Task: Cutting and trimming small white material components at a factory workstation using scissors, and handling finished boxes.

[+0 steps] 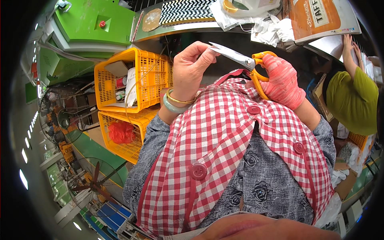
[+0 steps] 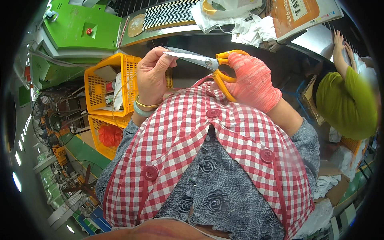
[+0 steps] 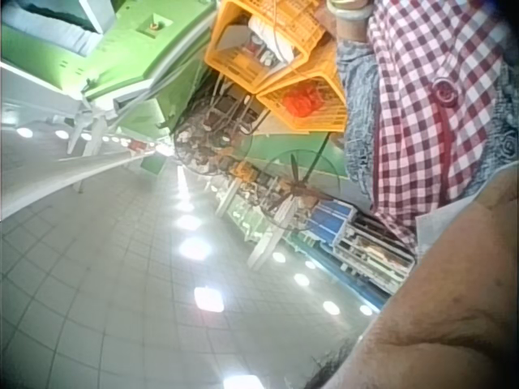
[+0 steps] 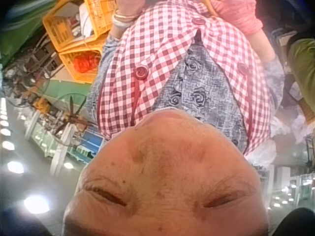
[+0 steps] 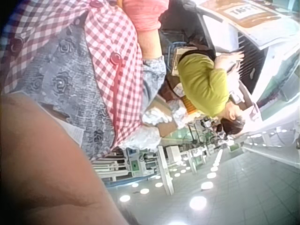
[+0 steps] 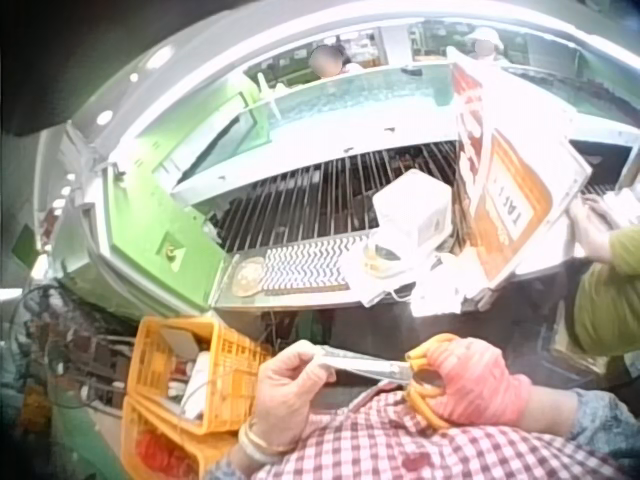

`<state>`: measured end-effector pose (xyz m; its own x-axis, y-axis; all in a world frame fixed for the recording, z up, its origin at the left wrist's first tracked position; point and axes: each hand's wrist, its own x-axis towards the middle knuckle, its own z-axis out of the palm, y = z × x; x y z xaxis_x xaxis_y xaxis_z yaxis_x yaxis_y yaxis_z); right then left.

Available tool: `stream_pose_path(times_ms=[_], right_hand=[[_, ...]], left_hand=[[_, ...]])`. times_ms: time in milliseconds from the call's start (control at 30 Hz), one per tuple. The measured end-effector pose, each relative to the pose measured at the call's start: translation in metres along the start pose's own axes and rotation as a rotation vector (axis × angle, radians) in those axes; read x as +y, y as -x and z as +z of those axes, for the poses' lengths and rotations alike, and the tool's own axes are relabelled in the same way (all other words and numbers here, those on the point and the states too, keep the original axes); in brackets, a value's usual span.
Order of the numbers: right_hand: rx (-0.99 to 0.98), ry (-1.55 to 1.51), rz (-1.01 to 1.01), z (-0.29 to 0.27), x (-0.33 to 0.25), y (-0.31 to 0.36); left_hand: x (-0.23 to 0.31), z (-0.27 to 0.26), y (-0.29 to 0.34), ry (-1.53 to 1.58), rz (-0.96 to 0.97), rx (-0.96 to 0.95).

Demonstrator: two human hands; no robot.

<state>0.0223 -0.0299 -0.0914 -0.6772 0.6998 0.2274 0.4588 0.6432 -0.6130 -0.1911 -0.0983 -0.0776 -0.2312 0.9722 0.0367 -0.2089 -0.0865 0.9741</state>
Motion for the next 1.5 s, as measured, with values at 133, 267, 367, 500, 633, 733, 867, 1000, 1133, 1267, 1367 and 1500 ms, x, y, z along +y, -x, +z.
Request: stream_pose_path(times_ms=[133,267,367,500,633,733,867,1000,1133,1267,1367,1500], right_hand=[[0.046,0.024,-0.045,0.000,-0.001,-0.001],[0.053,-0.028,-0.038,-0.001,0.000,0.001],[0.049,-0.041,-0.036,-0.003,0.000,0.001],[0.028,-0.023,-0.023,-0.007,-0.001,0.002],[0.050,-0.061,-0.043,0.001,0.007,0.005],[0.001,-0.179,0.105,0.001,0.003,0.004],[-0.044,-0.196,0.056,0.000,0.009,0.005],[-0.084,-0.213,0.067,-0.002,0.015,0.007],[-0.174,-0.290,0.067,-0.011,0.017,0.009],[-0.148,-0.241,0.045,-0.011,0.017,0.007],[-0.246,-0.260,0.147,-0.015,0.019,0.007],[-0.205,-0.185,-0.008,-0.020,0.017,0.005]], left_hand=[[-0.002,-0.002,0.000,0.028,-0.003,-0.037],[-0.003,-0.001,0.000,0.022,-0.017,-0.047],[-0.003,-0.001,0.000,0.034,-0.046,-0.038],[-0.002,0.002,0.001,0.031,-0.041,-0.041],[-0.003,0.004,0.000,0.045,-0.094,-0.039],[-0.013,-0.002,-0.002,0.146,-0.198,-0.139],[-0.020,-0.008,-0.007,0.163,-0.272,-0.258],[-0.017,0.002,-0.005,0.133,-0.353,-0.257],[-0.022,0.008,-0.005,0.127,-0.364,-0.254],[-0.026,0.007,-0.007,0.070,-0.303,-0.286],[-0.026,0.006,-0.007,0.081,-0.288,-0.295],[-0.022,0.005,-0.008,0.116,-0.342,-0.340]])
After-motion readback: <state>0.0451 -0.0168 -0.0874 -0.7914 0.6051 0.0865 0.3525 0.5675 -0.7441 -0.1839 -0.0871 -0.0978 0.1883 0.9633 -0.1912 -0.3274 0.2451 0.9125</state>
